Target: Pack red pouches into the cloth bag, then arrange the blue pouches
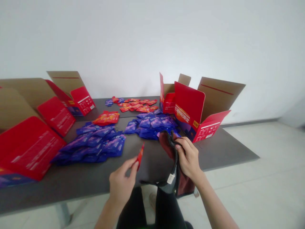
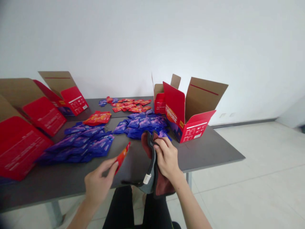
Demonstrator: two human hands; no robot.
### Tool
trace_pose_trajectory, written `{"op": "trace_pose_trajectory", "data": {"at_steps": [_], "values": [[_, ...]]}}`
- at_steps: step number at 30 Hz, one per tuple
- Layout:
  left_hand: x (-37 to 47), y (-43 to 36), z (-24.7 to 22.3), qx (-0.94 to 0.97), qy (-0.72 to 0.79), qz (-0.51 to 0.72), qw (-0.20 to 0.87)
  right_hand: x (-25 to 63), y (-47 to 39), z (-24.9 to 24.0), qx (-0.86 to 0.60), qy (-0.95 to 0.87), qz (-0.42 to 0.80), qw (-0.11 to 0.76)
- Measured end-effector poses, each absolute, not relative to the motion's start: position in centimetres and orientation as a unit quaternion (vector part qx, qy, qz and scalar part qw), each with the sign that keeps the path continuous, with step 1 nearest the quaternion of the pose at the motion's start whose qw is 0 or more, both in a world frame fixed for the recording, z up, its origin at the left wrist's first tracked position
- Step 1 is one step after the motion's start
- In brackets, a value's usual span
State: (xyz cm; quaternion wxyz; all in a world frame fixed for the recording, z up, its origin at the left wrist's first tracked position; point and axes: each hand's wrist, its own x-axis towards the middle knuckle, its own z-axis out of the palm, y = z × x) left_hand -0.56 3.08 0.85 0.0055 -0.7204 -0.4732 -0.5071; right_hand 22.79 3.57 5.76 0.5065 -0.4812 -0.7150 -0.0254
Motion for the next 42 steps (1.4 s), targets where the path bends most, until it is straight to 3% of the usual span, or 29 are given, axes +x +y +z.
{"op": "trace_pose_trajectory", "data": {"at_steps": [2, 4, 7, 10, 14, 19, 23, 29, 36, 42], "values": [[-0.3, 2.7, 0.7, -0.614, -0.545, -0.560, -0.109, 22.7, 3.6, 5.6, -0.487, -0.709, -0.023, 0.509], [-0.2, 2.3, 0.2, -0.587, -0.589, -0.533, -0.158, 22.5, 3.7, 5.4, -0.493, -0.706, -0.013, 0.508], [-0.6, 1.9, -0.8, -0.644, -0.632, -0.432, -0.017, 22.1, 3.8, 5.2, -0.495, -0.716, 0.018, 0.492], [-1.5, 2.1, -1.3, -0.737, -0.563, -0.350, 0.127, 21.4, 3.9, 5.0, -0.485, -0.743, 0.052, 0.459], [-2.1, 3.1, -1.0, -0.867, -0.408, -0.245, 0.146, 19.9, 4.2, 5.4, -0.486, -0.793, 0.070, 0.360], [-1.7, 2.5, -0.7, -0.884, -0.346, -0.259, 0.178, 16.7, 4.6, 5.8, -0.468, -0.868, 0.013, 0.167], [-1.6, 1.5, -1.1, -0.888, -0.324, -0.267, 0.189, 15.0, 5.4, 5.0, -0.439, -0.895, 0.002, 0.079], [-1.3, 1.5, -1.2, -0.893, -0.325, -0.265, 0.167, 15.5, 8.9, 4.6, -0.525, -0.850, -0.022, 0.035], [-0.7, 1.3, -1.0, -0.892, -0.341, -0.257, 0.146, 16.5, 5.5, 7.5, -0.482, -0.865, -0.034, 0.133], [-0.5, 1.2, -0.5, -0.889, -0.349, -0.249, 0.161, 15.8, 5.2, 5.6, -0.420, -0.905, 0.004, 0.065]]}}
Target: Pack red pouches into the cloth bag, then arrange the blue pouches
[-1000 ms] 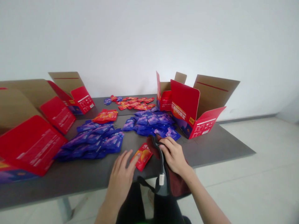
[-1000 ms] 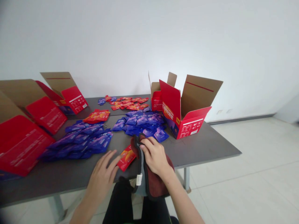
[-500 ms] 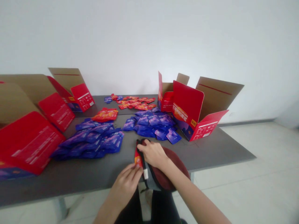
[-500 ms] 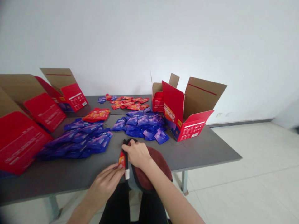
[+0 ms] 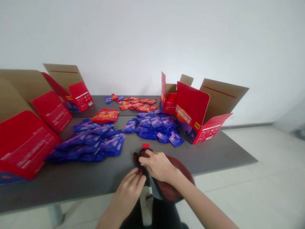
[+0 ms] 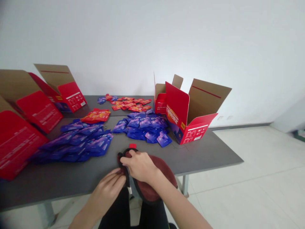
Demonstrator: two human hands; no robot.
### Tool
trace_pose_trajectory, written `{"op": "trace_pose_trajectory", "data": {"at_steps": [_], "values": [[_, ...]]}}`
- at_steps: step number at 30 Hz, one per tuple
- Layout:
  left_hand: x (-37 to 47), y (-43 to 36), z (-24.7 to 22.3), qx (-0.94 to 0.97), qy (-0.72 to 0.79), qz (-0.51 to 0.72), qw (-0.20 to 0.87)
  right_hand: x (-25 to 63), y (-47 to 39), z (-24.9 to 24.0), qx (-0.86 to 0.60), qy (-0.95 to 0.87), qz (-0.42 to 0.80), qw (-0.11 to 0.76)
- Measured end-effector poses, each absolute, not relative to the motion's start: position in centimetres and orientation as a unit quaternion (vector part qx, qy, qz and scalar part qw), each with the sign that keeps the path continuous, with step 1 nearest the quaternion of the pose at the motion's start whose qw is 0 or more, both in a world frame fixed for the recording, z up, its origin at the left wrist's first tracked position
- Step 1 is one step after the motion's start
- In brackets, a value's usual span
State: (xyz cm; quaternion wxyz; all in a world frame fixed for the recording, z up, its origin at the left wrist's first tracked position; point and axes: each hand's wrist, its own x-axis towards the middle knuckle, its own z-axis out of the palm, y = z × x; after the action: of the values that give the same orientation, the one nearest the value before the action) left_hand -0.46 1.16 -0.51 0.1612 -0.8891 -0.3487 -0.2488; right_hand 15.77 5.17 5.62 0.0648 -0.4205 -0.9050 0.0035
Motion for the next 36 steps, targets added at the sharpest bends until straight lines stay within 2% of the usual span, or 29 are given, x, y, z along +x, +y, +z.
{"op": "trace_pose_trajectory", "data": {"at_steps": [6, 8, 10, 16, 21, 26, 31, 36], "values": [[-0.2, 1.5, 0.5, -0.900, -0.318, -0.260, 0.150, 15.3, 9.8, 4.4, -0.484, -0.874, -0.029, 0.034], [-0.2, 1.6, 1.2, -0.895, -0.325, -0.274, 0.137, 15.6, 10.1, 4.6, -0.494, -0.867, -0.041, 0.054], [-0.5, 1.7, 2.1, -0.884, -0.330, -0.299, 0.144, 16.2, 9.3, 4.8, -0.505, -0.853, -0.052, 0.118], [-3.4, 3.5, 6.9, -0.817, -0.331, -0.380, 0.281, 20.1, 3.9, 5.5, -0.485, -0.760, -0.054, 0.429], [-6.5, 8.7, 10.6, -0.705, -0.425, -0.412, 0.392, 22.0, 1.5, 5.5, -0.457, -0.708, -0.065, 0.535], [-9.7, 16.4, 11.8, -0.659, -0.584, -0.304, 0.365, 22.0, 1.8, 4.4, -0.462, -0.691, -0.054, 0.553], [-13.1, 21.9, 11.8, -0.689, -0.599, -0.227, 0.338, 21.5, 2.5, 2.6, -0.479, -0.701, -0.036, 0.527], [-16.0, 25.3, 11.0, -0.696, -0.627, -0.169, 0.307, 21.2, 2.9, 1.6, -0.490, -0.719, -0.079, 0.486]]}}
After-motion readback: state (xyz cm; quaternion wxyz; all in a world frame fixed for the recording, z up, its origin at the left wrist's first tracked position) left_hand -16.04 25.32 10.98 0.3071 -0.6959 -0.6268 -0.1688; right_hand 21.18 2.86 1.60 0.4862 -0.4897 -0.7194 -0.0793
